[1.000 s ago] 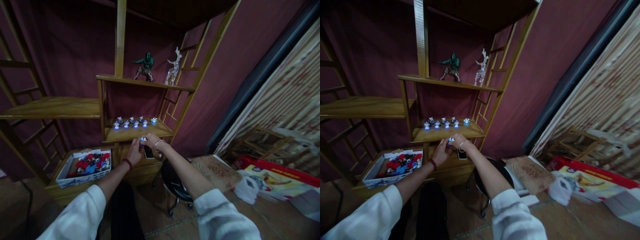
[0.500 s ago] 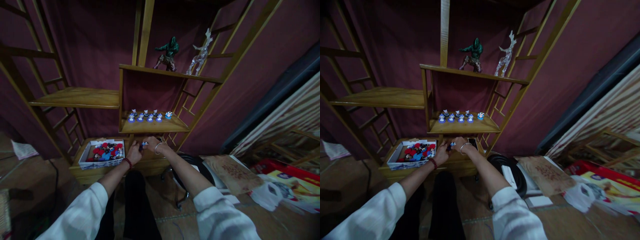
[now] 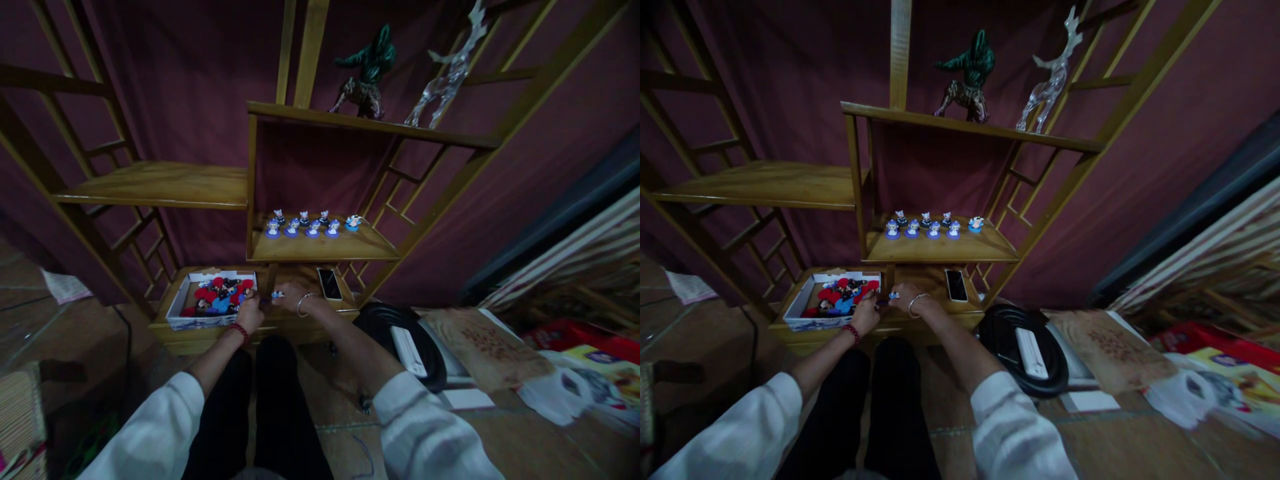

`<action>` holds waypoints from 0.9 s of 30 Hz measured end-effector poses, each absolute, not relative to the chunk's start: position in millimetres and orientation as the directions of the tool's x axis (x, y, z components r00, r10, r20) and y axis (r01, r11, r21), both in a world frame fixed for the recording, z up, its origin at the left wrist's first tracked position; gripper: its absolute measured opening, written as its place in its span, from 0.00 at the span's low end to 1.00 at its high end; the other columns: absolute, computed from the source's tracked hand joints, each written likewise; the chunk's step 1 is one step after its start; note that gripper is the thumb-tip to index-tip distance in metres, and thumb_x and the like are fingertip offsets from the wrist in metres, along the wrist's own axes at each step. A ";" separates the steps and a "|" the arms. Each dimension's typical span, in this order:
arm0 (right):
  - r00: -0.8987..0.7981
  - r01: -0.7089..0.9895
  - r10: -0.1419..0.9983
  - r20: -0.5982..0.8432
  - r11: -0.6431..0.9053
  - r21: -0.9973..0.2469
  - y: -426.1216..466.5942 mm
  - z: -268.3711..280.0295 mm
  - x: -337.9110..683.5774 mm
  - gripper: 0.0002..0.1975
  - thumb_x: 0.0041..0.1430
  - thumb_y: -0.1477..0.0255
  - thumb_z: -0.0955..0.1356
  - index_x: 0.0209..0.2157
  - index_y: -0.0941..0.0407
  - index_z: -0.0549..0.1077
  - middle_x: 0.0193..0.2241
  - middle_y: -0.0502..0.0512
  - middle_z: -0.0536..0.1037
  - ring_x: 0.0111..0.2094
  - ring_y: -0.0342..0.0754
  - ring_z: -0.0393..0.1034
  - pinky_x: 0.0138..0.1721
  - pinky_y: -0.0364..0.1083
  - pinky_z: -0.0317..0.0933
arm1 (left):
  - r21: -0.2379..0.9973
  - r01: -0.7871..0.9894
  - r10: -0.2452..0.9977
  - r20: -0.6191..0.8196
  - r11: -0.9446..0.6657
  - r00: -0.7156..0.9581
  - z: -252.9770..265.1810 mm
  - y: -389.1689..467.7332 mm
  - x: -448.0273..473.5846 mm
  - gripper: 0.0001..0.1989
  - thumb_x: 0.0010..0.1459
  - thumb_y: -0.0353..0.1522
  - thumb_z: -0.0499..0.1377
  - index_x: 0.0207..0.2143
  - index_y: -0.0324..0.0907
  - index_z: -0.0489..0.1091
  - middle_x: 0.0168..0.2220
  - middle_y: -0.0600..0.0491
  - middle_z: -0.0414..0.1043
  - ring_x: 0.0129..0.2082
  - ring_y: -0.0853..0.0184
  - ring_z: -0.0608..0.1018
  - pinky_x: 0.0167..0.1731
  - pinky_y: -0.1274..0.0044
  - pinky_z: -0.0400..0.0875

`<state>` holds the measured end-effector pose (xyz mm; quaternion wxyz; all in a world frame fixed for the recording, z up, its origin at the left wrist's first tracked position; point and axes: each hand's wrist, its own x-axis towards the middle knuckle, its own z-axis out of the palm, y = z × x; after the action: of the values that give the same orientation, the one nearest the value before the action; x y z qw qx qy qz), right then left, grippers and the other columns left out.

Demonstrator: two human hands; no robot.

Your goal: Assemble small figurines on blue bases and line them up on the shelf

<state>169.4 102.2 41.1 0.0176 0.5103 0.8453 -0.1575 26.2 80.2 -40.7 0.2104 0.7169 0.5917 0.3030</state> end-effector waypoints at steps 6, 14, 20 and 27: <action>-0.483 0.863 0.857 -0.178 0.433 -0.260 103.7 26.6 162.1 0.11 0.50 0.67 0.64 0.36 0.55 0.72 0.35 0.55 0.76 0.36 0.48 0.70 0.33 0.40 0.58 | 0.605 0.792 0.987 0.157 -0.076 -0.025 -61.6 85.1 6.4 0.09 0.49 0.26 0.53 0.33 0.39 0.70 0.39 0.47 0.67 0.39 0.66 0.72 0.42 0.75 0.65; -0.463 0.868 0.865 -0.191 0.400 -0.294 104.1 6.6 149.0 0.14 0.51 0.66 0.64 0.41 0.54 0.69 0.38 0.55 0.75 0.39 0.49 0.69 0.35 0.42 0.58 | 0.511 0.859 0.995 0.078 0.018 -0.067 -76.6 93.2 -20.5 0.10 0.49 0.25 0.51 0.33 0.37 0.70 0.43 0.44 0.67 0.44 0.63 0.70 0.46 0.73 0.63; -0.438 0.876 0.877 -0.199 0.366 -0.315 103.2 1.4 141.9 0.16 0.49 0.65 0.66 0.41 0.53 0.68 0.38 0.54 0.75 0.39 0.48 0.69 0.35 0.41 0.58 | 0.458 0.887 0.997 0.034 0.049 -0.073 -76.5 100.3 -27.7 0.11 0.50 0.25 0.51 0.33 0.37 0.70 0.40 0.45 0.69 0.42 0.65 0.71 0.45 0.76 0.62; -0.447 0.858 0.877 -0.174 0.366 -0.360 105.5 -7.3 142.7 0.14 0.48 0.66 0.66 0.39 0.53 0.69 0.36 0.53 0.76 0.37 0.47 0.70 0.33 0.41 0.58 | 0.426 0.900 0.995 -0.069 0.090 -0.067 -76.1 116.7 -34.1 0.12 0.49 0.24 0.51 0.34 0.36 0.72 0.37 0.47 0.71 0.43 0.66 0.70 0.45 0.79 0.61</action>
<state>142.7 105.5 -7.3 -0.0237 0.5251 0.8262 -0.2028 -34.1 116.7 -76.1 0.1738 0.6604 0.7175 0.1370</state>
